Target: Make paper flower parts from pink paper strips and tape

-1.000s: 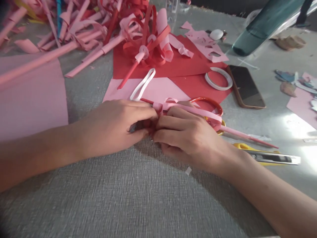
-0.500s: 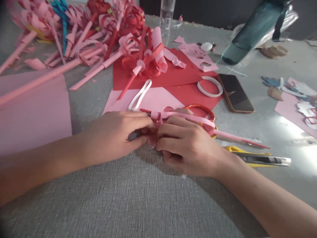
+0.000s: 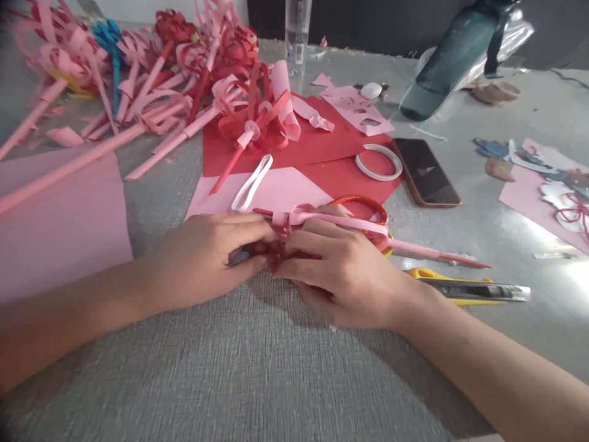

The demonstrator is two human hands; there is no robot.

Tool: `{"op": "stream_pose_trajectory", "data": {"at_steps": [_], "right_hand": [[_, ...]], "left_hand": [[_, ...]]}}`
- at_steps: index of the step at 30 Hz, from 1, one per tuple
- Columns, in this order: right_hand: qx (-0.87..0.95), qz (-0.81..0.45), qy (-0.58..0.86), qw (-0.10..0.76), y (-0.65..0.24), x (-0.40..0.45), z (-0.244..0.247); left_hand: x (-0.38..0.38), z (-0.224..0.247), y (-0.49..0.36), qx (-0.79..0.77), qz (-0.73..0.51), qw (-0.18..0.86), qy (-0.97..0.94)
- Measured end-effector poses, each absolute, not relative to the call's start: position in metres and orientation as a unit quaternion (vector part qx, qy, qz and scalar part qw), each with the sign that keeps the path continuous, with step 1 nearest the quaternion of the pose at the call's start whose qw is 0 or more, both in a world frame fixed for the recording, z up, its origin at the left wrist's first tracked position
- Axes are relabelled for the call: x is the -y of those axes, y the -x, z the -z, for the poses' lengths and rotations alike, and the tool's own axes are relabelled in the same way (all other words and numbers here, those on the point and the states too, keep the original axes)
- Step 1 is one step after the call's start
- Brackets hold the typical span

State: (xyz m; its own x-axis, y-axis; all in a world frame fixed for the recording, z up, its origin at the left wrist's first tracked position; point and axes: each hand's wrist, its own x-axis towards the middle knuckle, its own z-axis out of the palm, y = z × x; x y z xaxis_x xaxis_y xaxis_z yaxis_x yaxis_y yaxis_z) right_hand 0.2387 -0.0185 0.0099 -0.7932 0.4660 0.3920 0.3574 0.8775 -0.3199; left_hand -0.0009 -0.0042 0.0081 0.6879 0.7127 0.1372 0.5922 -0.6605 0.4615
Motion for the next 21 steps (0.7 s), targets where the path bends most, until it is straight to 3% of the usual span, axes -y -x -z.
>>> {"op": "stream_pose_trajectory", "data": {"at_steps": [21], "right_hand": [[0.939, -0.137, 0.226, 0.222, -0.2404, 0.0193, -0.0110]], "left_hand": [[0.0058, -0.0117, 0.0025, -0.355, -0.159, 0.223, -0.894]]}}
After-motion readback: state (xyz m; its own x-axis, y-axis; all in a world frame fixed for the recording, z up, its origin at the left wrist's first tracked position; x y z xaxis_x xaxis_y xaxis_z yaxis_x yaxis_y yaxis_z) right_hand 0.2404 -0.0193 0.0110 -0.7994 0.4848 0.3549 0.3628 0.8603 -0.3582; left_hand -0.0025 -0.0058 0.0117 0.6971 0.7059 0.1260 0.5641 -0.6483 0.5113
